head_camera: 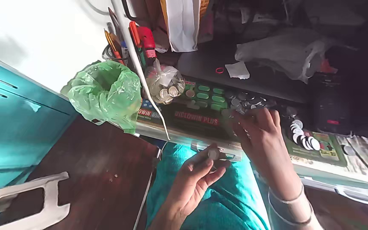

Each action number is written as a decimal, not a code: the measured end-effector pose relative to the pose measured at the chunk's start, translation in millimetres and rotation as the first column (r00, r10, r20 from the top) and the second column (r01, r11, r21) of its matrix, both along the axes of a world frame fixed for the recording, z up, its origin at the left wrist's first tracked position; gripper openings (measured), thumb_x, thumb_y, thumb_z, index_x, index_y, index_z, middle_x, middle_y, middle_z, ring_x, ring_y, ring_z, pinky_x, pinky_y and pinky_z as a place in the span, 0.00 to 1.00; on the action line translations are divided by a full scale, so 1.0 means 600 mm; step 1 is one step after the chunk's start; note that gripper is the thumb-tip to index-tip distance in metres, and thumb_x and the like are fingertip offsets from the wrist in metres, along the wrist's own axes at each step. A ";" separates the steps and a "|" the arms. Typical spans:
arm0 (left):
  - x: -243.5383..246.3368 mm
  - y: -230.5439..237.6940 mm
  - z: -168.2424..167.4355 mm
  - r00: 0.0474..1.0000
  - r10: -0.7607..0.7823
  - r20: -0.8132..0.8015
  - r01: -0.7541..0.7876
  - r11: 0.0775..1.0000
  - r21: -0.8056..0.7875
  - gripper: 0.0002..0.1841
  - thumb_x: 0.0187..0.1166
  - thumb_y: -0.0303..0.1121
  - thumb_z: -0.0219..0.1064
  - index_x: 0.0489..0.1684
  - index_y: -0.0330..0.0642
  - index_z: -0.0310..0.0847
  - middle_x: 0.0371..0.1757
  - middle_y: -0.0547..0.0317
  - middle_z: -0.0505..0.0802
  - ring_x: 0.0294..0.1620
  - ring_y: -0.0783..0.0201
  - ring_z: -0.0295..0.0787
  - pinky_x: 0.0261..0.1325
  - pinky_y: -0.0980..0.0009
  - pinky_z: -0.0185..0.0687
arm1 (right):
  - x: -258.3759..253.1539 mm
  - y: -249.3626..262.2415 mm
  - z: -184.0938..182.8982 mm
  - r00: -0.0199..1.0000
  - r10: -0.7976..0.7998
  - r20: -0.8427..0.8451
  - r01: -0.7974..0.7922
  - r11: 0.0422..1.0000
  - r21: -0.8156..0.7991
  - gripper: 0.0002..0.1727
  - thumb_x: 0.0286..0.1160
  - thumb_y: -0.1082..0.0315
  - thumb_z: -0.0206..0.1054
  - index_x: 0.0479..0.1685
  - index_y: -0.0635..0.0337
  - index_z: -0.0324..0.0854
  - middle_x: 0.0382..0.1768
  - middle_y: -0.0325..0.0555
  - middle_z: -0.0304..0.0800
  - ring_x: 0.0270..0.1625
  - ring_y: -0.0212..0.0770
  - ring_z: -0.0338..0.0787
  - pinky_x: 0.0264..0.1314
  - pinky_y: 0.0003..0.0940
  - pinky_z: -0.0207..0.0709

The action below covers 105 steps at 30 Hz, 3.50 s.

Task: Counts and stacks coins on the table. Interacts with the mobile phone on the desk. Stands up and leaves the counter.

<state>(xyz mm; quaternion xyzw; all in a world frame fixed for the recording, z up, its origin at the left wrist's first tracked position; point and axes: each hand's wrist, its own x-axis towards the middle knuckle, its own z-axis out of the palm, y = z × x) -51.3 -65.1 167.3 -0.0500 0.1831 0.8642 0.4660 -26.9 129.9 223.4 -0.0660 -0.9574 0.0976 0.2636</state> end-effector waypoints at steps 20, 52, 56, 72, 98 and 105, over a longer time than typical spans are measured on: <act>0.008 0.014 -0.017 0.998 -0.039 0.048 0.040 0.999 -0.019 0.15 0.81 0.28 0.66 0.63 0.33 0.87 0.53 0.44 0.96 0.52 0.56 0.97 0.55 0.69 0.94 | 0.105 0.031 -0.058 0.985 0.163 -0.053 -0.153 0.977 0.147 0.16 0.84 0.54 0.66 0.62 0.47 0.88 0.65 0.45 0.90 0.59 0.46 0.85 0.59 0.41 0.71; 0.016 0.013 -0.039 0.970 -0.227 0.085 0.204 0.955 0.217 0.16 0.84 0.32 0.63 0.63 0.35 0.87 0.62 0.46 0.93 0.63 0.56 0.93 0.67 0.69 0.88 | 0.173 0.195 0.005 0.713 -0.701 -0.030 0.700 0.714 -0.025 0.27 0.85 0.50 0.57 0.70 0.60 0.86 0.68 0.83 0.76 0.74 0.86 0.70 0.73 0.82 0.57; 0.016 0.014 -0.039 0.976 -0.186 0.112 0.168 0.974 0.150 0.15 0.85 0.31 0.62 0.61 0.35 0.88 0.58 0.47 0.95 0.61 0.56 0.94 0.67 0.68 0.88 | 0.155 0.212 -0.001 0.635 -0.769 0.076 0.772 0.635 -0.027 0.34 0.86 0.40 0.53 0.76 0.56 0.82 0.76 0.84 0.69 0.80 0.86 0.63 0.76 0.83 0.52; 0.012 0.026 -0.051 0.980 -0.188 0.072 0.179 0.977 0.116 0.16 0.82 0.20 0.60 0.63 0.33 0.86 0.63 0.44 0.92 0.63 0.54 0.92 0.68 0.68 0.87 | 0.026 0.025 -0.039 0.997 -0.073 0.018 0.070 0.992 0.107 0.32 0.78 0.37 0.60 0.69 0.47 0.88 0.54 0.63 0.87 0.49 0.62 0.83 0.47 0.56 0.70; 0.016 0.018 -0.035 0.996 -0.090 0.006 0.089 0.995 0.042 0.16 0.84 0.19 0.56 0.63 0.33 0.85 0.60 0.46 0.94 0.61 0.57 0.94 0.68 0.69 0.87 | 0.089 -0.027 -0.054 0.957 0.133 -0.258 -0.249 0.830 -0.499 0.09 0.81 0.70 0.67 0.45 0.63 0.92 0.43 0.42 0.89 0.47 0.23 0.86 0.52 0.12 0.80; 0.013 0.020 0.012 0.994 -0.048 -0.096 0.047 0.999 -0.005 0.15 0.83 0.20 0.59 0.61 0.35 0.88 0.58 0.49 0.95 0.57 0.60 0.95 0.65 0.68 0.89 | 0.107 -0.031 -0.022 0.948 0.190 -0.257 -0.292 0.189 -0.938 0.14 0.84 0.72 0.64 0.62 0.64 0.87 0.41 0.35 0.95 0.32 0.23 0.89 0.32 0.17 0.85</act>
